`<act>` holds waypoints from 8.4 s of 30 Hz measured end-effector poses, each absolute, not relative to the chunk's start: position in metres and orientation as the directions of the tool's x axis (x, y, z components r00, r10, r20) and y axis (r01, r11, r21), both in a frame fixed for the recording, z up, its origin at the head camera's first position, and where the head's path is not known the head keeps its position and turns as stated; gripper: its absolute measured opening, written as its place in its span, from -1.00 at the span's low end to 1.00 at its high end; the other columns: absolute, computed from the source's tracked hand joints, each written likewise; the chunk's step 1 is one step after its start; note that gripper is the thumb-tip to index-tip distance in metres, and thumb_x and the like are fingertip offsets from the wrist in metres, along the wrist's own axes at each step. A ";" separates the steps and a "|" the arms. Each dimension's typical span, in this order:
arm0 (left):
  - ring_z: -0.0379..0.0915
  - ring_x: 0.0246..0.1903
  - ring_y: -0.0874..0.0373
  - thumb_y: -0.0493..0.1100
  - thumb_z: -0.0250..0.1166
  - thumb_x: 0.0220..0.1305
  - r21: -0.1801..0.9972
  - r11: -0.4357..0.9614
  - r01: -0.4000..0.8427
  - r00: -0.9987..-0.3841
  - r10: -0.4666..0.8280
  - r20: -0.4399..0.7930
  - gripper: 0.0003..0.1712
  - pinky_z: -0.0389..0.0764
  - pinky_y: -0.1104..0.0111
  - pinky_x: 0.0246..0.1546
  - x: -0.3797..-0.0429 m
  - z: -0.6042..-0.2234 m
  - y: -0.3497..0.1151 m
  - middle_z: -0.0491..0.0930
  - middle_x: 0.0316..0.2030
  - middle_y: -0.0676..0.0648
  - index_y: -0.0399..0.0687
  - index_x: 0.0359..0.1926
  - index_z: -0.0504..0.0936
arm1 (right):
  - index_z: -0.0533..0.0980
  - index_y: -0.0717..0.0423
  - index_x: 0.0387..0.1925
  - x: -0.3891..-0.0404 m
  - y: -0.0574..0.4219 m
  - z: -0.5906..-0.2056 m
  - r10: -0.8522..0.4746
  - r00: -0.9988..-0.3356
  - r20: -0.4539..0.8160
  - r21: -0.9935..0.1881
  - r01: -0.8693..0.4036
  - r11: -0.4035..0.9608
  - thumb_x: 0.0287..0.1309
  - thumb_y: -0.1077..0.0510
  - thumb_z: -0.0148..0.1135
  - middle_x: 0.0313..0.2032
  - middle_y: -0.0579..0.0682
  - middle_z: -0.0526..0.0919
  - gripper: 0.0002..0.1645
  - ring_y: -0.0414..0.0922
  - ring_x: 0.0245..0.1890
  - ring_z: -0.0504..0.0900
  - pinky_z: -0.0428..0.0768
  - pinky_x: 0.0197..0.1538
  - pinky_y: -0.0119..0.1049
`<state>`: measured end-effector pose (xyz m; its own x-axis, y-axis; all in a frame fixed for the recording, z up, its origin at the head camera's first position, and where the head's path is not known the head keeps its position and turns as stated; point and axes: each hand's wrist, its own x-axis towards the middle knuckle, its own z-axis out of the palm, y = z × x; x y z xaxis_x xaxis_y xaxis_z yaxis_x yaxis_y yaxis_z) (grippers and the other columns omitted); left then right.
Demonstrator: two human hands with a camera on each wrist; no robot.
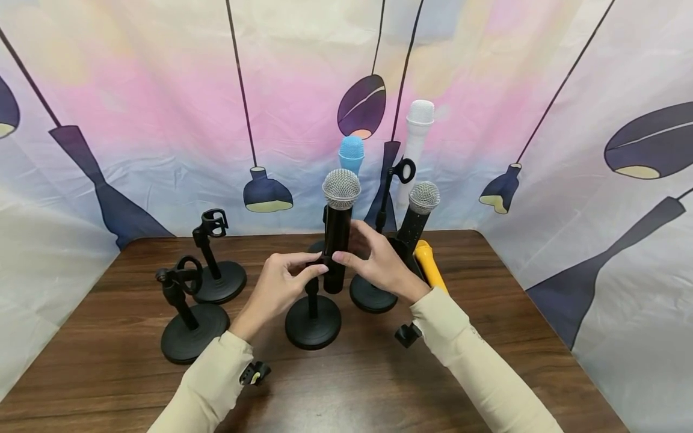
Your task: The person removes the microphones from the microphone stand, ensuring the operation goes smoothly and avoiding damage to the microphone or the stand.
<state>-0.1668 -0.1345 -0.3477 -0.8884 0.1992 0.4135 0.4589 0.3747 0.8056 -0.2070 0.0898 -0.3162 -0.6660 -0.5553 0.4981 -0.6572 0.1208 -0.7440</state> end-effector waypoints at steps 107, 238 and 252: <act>0.37 -0.83 0.09 0.02 0.40 0.35 0.797 0.372 0.476 -0.879 0.219 0.422 -0.58 0.48 0.32 -0.68 -0.164 -0.346 -0.136 0.51 -0.80 0.04 -0.04 0.14 0.72 | 0.31 0.28 0.31 -0.204 0.085 -0.313 -0.551 -0.602 0.578 -0.585 -0.776 0.234 0.41 0.22 0.24 -0.05 0.09 0.68 -0.45 -0.12 -0.07 0.67 0.64 -0.04 -0.17; 0.66 -0.47 0.13 0.02 0.40 0.34 0.795 0.368 0.482 -0.876 0.197 0.440 -0.58 0.61 0.31 -0.50 -0.161 -0.349 -0.133 0.77 -0.13 -0.03 -0.01 0.14 0.72 | 0.04 0.23 0.47 -0.201 0.086 -0.290 -0.563 -0.598 0.570 -0.632 -0.757 0.164 0.57 0.16 -0.02 0.15 0.25 0.52 -0.40 0.03 0.07 0.66 0.64 0.08 -0.15; 0.69 -0.07 0.00 0.00 0.49 0.26 0.752 0.487 0.444 -0.895 0.205 0.396 -0.30 0.69 0.14 -0.10 -0.152 -0.359 -0.131 0.65 0.07 -0.14 0.01 0.37 0.49 | 0.10 0.28 0.45 -0.195 0.090 -0.283 -0.520 -0.611 0.597 -0.617 -0.764 0.189 0.52 0.24 0.07 0.17 0.29 0.55 -0.38 0.07 0.08 0.68 0.63 0.11 -0.15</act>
